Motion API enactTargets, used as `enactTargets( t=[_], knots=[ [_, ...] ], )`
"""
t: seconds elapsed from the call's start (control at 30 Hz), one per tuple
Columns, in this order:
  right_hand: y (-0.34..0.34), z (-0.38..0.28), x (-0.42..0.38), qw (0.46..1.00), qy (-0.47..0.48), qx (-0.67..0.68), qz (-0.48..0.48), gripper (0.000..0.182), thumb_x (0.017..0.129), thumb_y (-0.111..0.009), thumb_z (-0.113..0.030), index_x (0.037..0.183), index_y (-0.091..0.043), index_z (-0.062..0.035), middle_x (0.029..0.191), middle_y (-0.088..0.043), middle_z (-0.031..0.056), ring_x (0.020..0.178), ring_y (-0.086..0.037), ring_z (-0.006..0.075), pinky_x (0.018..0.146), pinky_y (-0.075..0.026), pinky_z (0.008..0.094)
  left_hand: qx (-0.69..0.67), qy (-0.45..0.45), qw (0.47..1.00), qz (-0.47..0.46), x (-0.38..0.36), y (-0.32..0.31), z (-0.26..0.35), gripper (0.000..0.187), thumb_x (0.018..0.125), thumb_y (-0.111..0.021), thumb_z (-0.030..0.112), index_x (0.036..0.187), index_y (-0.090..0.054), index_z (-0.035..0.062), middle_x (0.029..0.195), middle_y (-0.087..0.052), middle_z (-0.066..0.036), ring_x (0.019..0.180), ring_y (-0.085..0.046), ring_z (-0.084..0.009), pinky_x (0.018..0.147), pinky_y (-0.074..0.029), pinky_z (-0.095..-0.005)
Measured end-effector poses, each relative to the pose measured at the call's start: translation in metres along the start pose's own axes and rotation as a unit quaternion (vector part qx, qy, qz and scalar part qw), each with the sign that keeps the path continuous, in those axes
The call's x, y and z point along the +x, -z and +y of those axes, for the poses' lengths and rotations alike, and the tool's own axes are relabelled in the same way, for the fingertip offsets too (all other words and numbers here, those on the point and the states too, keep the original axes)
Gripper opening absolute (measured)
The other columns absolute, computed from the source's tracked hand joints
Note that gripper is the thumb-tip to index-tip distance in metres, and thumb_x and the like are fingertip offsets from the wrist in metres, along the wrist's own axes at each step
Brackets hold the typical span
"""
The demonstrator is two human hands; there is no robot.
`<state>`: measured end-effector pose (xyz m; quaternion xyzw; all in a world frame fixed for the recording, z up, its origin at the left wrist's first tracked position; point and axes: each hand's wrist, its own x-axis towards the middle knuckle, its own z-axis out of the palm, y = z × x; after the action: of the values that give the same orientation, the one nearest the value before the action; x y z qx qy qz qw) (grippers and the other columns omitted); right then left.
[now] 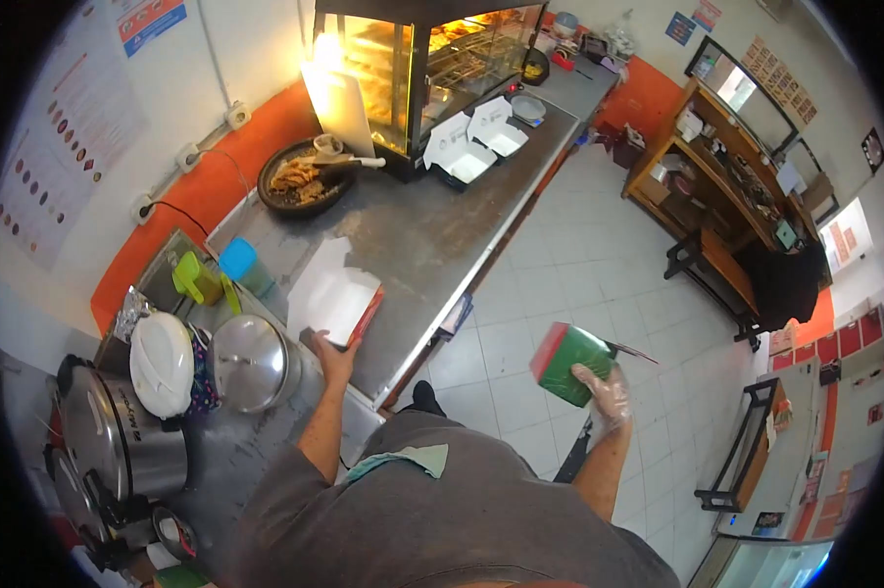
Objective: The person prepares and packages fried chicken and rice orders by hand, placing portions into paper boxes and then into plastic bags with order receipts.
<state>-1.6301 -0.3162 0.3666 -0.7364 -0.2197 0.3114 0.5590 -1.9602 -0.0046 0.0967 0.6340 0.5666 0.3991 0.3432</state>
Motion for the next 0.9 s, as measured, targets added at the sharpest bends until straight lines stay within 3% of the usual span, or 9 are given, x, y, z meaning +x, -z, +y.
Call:
enactTargets(
  t=[0.13, 0.17, 0.23, 0.37, 0.43, 0.5, 0.57, 0.87, 0.9],
  knots=[
    [-0.035, -0.017, 0.076, 0.991, -0.033, 0.037, -0.124, 0.038, 0.080, -0.074, -0.018, 0.109, -0.061, 0.0020, 0.097, -0.066, 0.0093, 0.090, -0.061, 0.0195, 0.082, -0.048, 0.0334, 0.080, 0.029, 0.995, 0.050, 0.036, -0.005, -0.030, 0.077, 0.069, -0.080, 0.014, 0.132, -0.035, 0.0028, 0.137, -0.033, -0.027, 0.131, -0.029, -0.0416, 0.109, -0.025, -0.0452],
    [-0.041, -0.025, 0.092, 0.986, -0.040, 0.009, -0.159, 0.038, 0.080, -0.074, -0.019, 0.109, -0.061, 0.0024, 0.097, -0.066, 0.0096, 0.090, -0.061, 0.0194, 0.081, -0.049, 0.0333, 0.121, -0.006, 0.989, 0.085, 0.043, -0.008, -0.031, 0.086, 0.066, -0.080, 0.009, 0.137, -0.031, 0.0035, 0.133, -0.040, -0.025, 0.126, -0.038, -0.0389, 0.106, -0.031, -0.0429],
    [-0.047, -0.035, 0.115, 0.981, -0.050, -0.019, -0.187, 0.039, 0.080, -0.074, -0.020, 0.110, -0.061, 0.0029, 0.097, -0.066, 0.0099, 0.090, -0.061, 0.0193, 0.081, -0.049, 0.0331, 0.118, 0.053, 0.987, 0.098, 0.045, -0.011, -0.031, 0.086, 0.069, -0.077, 0.008, 0.139, -0.028, 0.0015, 0.137, -0.034, -0.026, 0.130, -0.031, -0.0411, 0.109, -0.026, -0.0447],
    [-0.062, -0.036, 0.156, 0.966, -0.035, -0.082, -0.242, 0.043, 0.084, -0.070, -0.032, 0.112, -0.062, 0.0009, 0.098, -0.067, 0.0124, 0.088, -0.064, 0.0214, 0.078, -0.051, 0.0331, 0.162, 0.109, 0.962, 0.191, 0.033, -0.024, 0.085, 0.085, 0.071, -0.077, 0.013, 0.139, -0.028, 0.0012, 0.138, -0.032, -0.026, 0.129, -0.032, -0.0416, 0.109, -0.026, -0.0464],
    [-0.075, -0.027, 0.176, 0.954, -0.018, -0.112, -0.278, 0.044, 0.085, -0.068, -0.035, 0.111, -0.062, 0.0003, 0.096, -0.068, 0.0127, 0.087, -0.064, 0.0216, 0.077, -0.051, 0.0334, 0.004, -0.027, 0.993, 0.111, 0.022, -0.047, 0.132, 0.086, 0.068, -0.079, 0.022, 0.138, -0.032, 0.0019, 0.139, -0.032, -0.023, 0.129, -0.031, -0.0400, 0.109, -0.025, -0.0471],
    [-0.090, -0.030, 0.192, 0.935, -0.001, -0.142, -0.326, 0.045, 0.085, -0.066, -0.039, 0.109, -0.063, -0.0003, 0.093, -0.068, 0.0130, 0.086, -0.064, 0.0217, 0.075, -0.051, 0.0337, 0.076, -0.253, 0.946, -0.187, 0.020, -0.047, 0.219, 0.094, 0.064, -0.081, 0.032, 0.139, -0.032, 0.0025, 0.140, -0.032, -0.021, 0.130, -0.030, -0.0379, 0.109, -0.023, -0.0469],
    [-0.107, -0.034, 0.201, 0.891, 0.048, -0.243, -0.381, 0.044, 0.086, -0.063, -0.041, 0.105, -0.065, -0.0010, 0.088, -0.068, 0.0136, 0.082, -0.064, 0.0208, 0.072, -0.050, 0.0349, 0.180, -0.335, 0.885, -0.268, 0.011, -0.058, 0.305, 0.100, 0.061, -0.080, 0.039, 0.142, -0.031, 0.0034, 0.139, -0.033, -0.019, 0.129, -0.031, -0.0372, 0.107, -0.026, -0.0479],
    [-0.089, -0.073, 0.215, 0.897, -0.064, 0.020, -0.437, 0.032, 0.082, -0.070, -0.019, 0.104, -0.063, 0.0027, 0.094, -0.067, 0.0109, 0.084, -0.062, 0.0187, 0.076, -0.050, 0.0319, 0.191, -0.348, 0.880, -0.261, 0.007, -0.089, 0.360, 0.106, 0.058, -0.078, 0.041, 0.144, -0.028, 0.0040, 0.131, -0.037, -0.016, 0.120, -0.036, -0.0353, 0.100, -0.032, -0.0455],
    [-0.085, -0.077, 0.215, 0.908, -0.083, 0.068, -0.406, 0.033, 0.079, -0.073, -0.015, 0.105, -0.063, 0.0027, 0.096, -0.066, 0.0102, 0.085, -0.062, 0.0188, 0.077, -0.050, 0.0318, 0.208, -0.346, 0.875, -0.267, 0.004, -0.088, 0.365, 0.095, 0.068, -0.073, 0.046, 0.141, -0.032, 0.0018, 0.132, -0.035, -0.017, 0.119, -0.035, -0.0356, 0.100, -0.032, -0.0470]
  ],
)
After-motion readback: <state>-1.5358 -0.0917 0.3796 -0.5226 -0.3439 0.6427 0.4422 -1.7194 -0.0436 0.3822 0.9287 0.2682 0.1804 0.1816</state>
